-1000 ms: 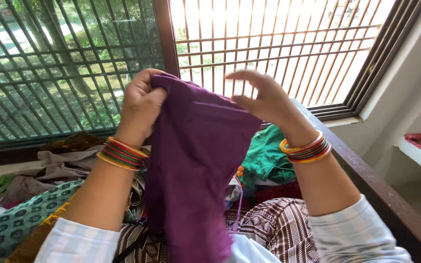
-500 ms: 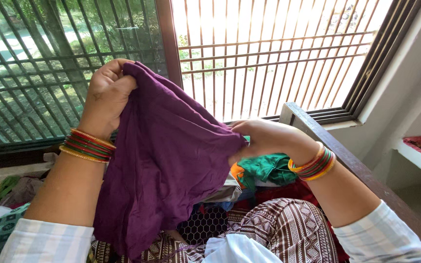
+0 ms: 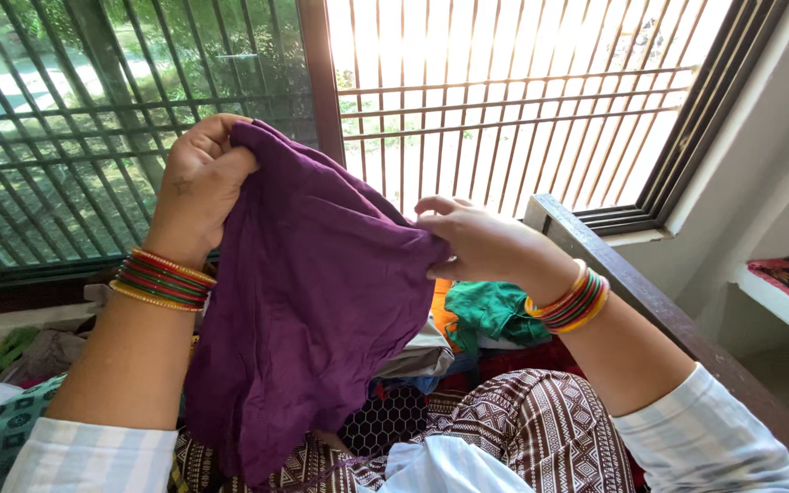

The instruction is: The person folds a purple garment and places it on a stack of clothes. Then, the person picks up a plaid shirt, lays it flat, and buttons it up.

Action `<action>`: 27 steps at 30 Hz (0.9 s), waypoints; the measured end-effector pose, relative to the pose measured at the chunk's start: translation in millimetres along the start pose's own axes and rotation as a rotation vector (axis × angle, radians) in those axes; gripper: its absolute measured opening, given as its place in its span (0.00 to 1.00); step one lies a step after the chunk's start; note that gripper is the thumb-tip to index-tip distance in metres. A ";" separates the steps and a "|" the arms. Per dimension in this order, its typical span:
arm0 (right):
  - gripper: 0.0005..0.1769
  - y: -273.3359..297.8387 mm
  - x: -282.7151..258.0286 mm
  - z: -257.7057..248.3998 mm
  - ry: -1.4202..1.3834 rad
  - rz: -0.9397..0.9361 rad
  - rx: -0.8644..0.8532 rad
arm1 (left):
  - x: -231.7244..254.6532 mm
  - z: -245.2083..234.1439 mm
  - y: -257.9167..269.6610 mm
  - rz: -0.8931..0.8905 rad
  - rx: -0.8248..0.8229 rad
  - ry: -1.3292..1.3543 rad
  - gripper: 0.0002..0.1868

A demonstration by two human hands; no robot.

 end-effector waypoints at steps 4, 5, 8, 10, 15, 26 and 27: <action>0.24 2.4 -4.7 5.0 -0.124 -0.045 -0.138 | 1.2 -7.7 2.5 0.050 0.012 -0.045 0.11; 0.22 6.4 -11.9 6.8 -0.224 -0.129 -0.161 | 1.4 -10.1 1.9 0.077 0.017 -0.055 0.10; 0.19 13.0 0.1 11.5 -0.201 0.240 -0.295 | 0.3 -22.1 3.3 0.172 0.142 -0.101 0.12; 0.19 14.3 13.1 -0.5 -0.118 0.504 -0.283 | 0.4 -28.1 3.2 0.215 0.198 -0.186 0.13; 0.13 14.3 27.9 -69.6 -0.267 0.412 0.192 | 4.7 -27.1 3.7 0.265 0.190 -0.344 0.10; 0.13 24.4 32.2 -88.1 -0.823 0.140 0.766 | -4.6 11.3 3.3 -0.063 -0.154 -0.146 0.10; 0.16 22.5 34.4 -81.3 -1.004 0.166 0.687 | -6.0 13.8 2.8 -0.095 -0.159 -0.164 0.09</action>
Point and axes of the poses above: each hand's wrist, its own y-axis away from the middle knuckle, its own z-axis out of the palm, x = y × z, the point moved 5 cm from there along -y, towards the middle knuckle, and after that the axes turned 11 degrees about -y, right-handed, at the moved point
